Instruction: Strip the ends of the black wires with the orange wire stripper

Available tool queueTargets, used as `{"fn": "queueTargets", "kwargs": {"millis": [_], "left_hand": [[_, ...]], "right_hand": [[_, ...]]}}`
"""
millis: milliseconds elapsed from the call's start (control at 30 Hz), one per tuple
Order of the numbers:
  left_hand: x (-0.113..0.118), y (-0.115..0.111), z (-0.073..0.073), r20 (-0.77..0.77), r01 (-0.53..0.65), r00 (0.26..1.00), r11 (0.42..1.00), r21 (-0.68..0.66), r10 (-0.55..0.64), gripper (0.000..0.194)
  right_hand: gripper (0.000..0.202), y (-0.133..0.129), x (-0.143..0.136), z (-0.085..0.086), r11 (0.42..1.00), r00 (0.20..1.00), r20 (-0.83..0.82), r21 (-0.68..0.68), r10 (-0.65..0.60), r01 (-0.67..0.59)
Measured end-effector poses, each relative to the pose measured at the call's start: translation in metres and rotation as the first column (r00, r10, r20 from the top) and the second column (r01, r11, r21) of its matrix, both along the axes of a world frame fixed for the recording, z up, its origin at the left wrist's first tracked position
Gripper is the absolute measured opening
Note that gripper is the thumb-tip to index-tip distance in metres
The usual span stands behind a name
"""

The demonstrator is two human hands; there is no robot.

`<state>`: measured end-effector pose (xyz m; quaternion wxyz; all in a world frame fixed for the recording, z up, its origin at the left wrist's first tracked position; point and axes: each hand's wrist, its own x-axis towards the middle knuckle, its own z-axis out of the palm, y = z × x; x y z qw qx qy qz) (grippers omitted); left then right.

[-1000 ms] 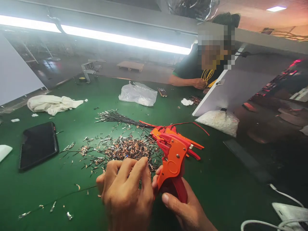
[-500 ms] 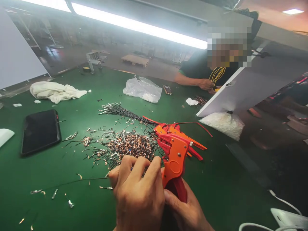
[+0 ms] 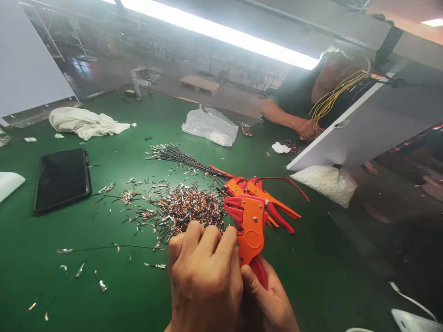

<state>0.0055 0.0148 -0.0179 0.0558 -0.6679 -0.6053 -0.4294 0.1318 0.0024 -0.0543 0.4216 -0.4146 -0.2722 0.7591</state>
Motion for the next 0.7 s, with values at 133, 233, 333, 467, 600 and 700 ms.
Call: {"fn": "queueTargets", "kwargs": {"millis": [133, 233, 333, 467, 600, 700], "left_hand": [[-0.001, 0.000, -0.002, -0.019, 0.006, 1.000, 1.000, -0.029, -0.006, 0.012], [-0.001, -0.001, -0.003, -0.046, 0.025, 0.999, 0.997, -0.070, -0.029, 0.011], [-0.001, -0.001, -0.002, -0.030, 0.008, 0.999, 0.996, -0.089, -0.011, 0.014], [-0.007, 0.002, 0.000, -0.033, 0.038, 0.999, 0.997, -0.061, -0.040, 0.010], [-0.016, 0.005, 0.001, 0.013, 0.041, 0.999, 0.998, -0.037, -0.040, 0.013], [-0.023, 0.006, 0.002, 0.078, 0.028, 0.997, 1.000, 0.002, -0.028, 0.018]], "right_hand": [[0.055, -0.003, 0.001, -0.008, 0.994, 0.991, 0.075, -0.025, -0.107, 0.109], [0.055, -0.002, 0.003, -0.007, 1.000, 0.997, 0.070, -0.020, -0.021, 0.022], [0.048, 0.001, 0.004, -0.001, 0.994, 0.995, 0.015, -0.029, 0.102, -0.102], [0.033, 0.006, 0.002, 0.008, 0.997, 0.987, -0.141, 0.027, 0.081, -0.078], [0.036, 0.012, 0.006, 0.015, 0.987, 0.961, -0.237, 0.108, 0.143, -0.120], [0.043, 0.013, 0.015, 0.017, 0.959, 0.931, -0.240, 0.132, 0.275, -0.249]]}}
